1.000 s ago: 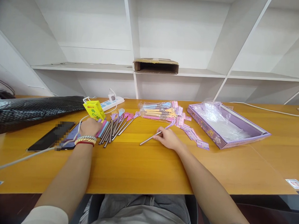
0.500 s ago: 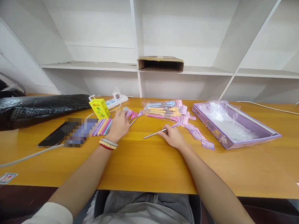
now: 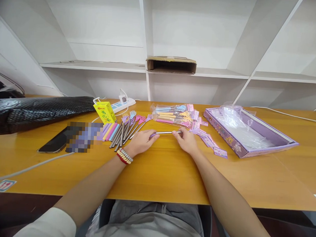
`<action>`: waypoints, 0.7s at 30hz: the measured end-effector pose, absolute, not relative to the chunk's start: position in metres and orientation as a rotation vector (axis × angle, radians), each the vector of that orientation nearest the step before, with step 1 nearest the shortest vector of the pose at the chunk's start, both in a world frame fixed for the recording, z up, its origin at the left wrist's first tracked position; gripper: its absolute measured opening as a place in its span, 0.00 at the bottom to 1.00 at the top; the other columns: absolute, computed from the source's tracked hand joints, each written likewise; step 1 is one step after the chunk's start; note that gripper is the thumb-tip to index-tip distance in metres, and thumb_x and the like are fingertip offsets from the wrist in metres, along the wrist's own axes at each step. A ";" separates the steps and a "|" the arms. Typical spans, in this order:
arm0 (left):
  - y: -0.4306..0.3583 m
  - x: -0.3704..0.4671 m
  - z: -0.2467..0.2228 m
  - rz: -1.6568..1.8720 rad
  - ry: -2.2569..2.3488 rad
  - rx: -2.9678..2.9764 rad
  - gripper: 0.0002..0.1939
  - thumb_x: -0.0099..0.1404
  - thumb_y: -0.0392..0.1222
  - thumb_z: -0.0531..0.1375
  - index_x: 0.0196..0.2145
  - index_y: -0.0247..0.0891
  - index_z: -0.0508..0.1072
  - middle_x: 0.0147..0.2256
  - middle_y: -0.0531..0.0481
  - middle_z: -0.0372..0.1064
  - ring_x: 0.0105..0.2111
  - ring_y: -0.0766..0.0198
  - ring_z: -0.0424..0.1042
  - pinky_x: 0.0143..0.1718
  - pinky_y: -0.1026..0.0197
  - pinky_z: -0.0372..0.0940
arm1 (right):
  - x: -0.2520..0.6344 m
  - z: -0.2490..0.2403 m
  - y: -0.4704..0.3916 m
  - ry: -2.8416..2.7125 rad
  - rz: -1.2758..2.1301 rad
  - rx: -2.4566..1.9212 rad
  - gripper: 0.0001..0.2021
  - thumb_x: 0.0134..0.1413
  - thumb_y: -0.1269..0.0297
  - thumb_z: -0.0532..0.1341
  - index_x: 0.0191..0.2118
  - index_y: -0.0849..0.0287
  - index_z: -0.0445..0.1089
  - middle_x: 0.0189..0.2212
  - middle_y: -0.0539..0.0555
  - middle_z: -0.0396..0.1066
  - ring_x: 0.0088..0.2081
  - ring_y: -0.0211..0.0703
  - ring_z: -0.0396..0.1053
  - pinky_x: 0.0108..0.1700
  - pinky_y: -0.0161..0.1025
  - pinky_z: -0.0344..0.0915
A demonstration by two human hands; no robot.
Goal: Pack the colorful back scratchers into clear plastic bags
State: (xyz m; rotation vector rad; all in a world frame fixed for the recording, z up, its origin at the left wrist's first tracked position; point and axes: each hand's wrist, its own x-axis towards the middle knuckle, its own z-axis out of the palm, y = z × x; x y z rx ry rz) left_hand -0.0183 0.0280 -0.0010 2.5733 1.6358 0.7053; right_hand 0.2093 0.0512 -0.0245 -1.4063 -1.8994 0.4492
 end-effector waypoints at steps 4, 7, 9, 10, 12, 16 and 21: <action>0.030 -0.020 -0.006 0.803 1.567 2.601 0.21 0.67 0.53 0.46 0.49 0.42 0.70 0.37 0.46 0.72 0.37 0.61 0.70 0.37 0.62 0.60 | 0.209 -0.023 0.050 -1.889 0.443 -1.426 0.19 0.55 0.44 0.50 0.28 0.57 0.60 0.19 0.49 0.67 0.23 0.40 0.63 0.27 0.36 0.57; 0.032 -0.021 -0.009 0.867 1.540 2.571 0.21 0.67 0.52 0.47 0.49 0.42 0.72 0.35 0.46 0.72 0.36 0.62 0.70 0.38 0.62 0.61 | 0.209 -0.021 0.049 -1.858 0.432 -1.450 0.20 0.54 0.44 0.51 0.27 0.57 0.60 0.18 0.49 0.67 0.22 0.40 0.63 0.27 0.36 0.56; 0.034 -0.023 -0.010 0.946 1.518 2.536 0.21 0.67 0.51 0.48 0.48 0.41 0.72 0.36 0.46 0.72 0.37 0.62 0.70 0.40 0.61 0.61 | 0.209 -0.021 0.050 -1.836 0.422 -1.455 0.20 0.54 0.44 0.51 0.27 0.57 0.60 0.18 0.49 0.66 0.22 0.40 0.63 0.26 0.36 0.56; 0.035 -0.023 -0.011 0.976 1.509 2.523 0.20 0.67 0.51 0.48 0.49 0.41 0.72 0.37 0.46 0.72 0.37 0.62 0.70 0.40 0.61 0.61 | 0.209 -0.021 0.050 -1.828 0.418 -1.452 0.20 0.54 0.44 0.51 0.27 0.57 0.60 0.18 0.49 0.66 0.23 0.40 0.64 0.26 0.36 0.56; 0.036 -0.024 -0.012 0.989 1.491 2.528 0.20 0.67 0.51 0.48 0.49 0.42 0.72 0.37 0.46 0.72 0.37 0.63 0.70 0.40 0.61 0.61 | 0.210 -0.022 0.051 -1.827 0.428 -1.446 0.20 0.53 0.44 0.51 0.28 0.57 0.60 0.18 0.50 0.67 0.23 0.40 0.64 0.26 0.36 0.56; 0.035 -0.025 -0.011 0.907 1.482 2.590 0.21 0.67 0.52 0.48 0.48 0.41 0.72 0.37 0.46 0.72 0.37 0.62 0.70 0.38 0.61 0.61 | 0.213 -0.024 0.053 -1.855 0.482 -1.424 0.19 0.53 0.44 0.52 0.29 0.57 0.59 0.18 0.49 0.66 0.22 0.40 0.63 0.26 0.36 0.56; 0.032 -0.023 -0.009 0.704 1.560 2.669 0.20 0.66 0.52 0.47 0.46 0.43 0.73 0.35 0.46 0.72 0.36 0.60 0.70 0.36 0.61 0.60 | 0.215 -0.028 0.055 -1.898 0.495 -1.424 0.19 0.53 0.44 0.52 0.28 0.57 0.59 0.18 0.49 0.65 0.22 0.39 0.62 0.25 0.36 0.56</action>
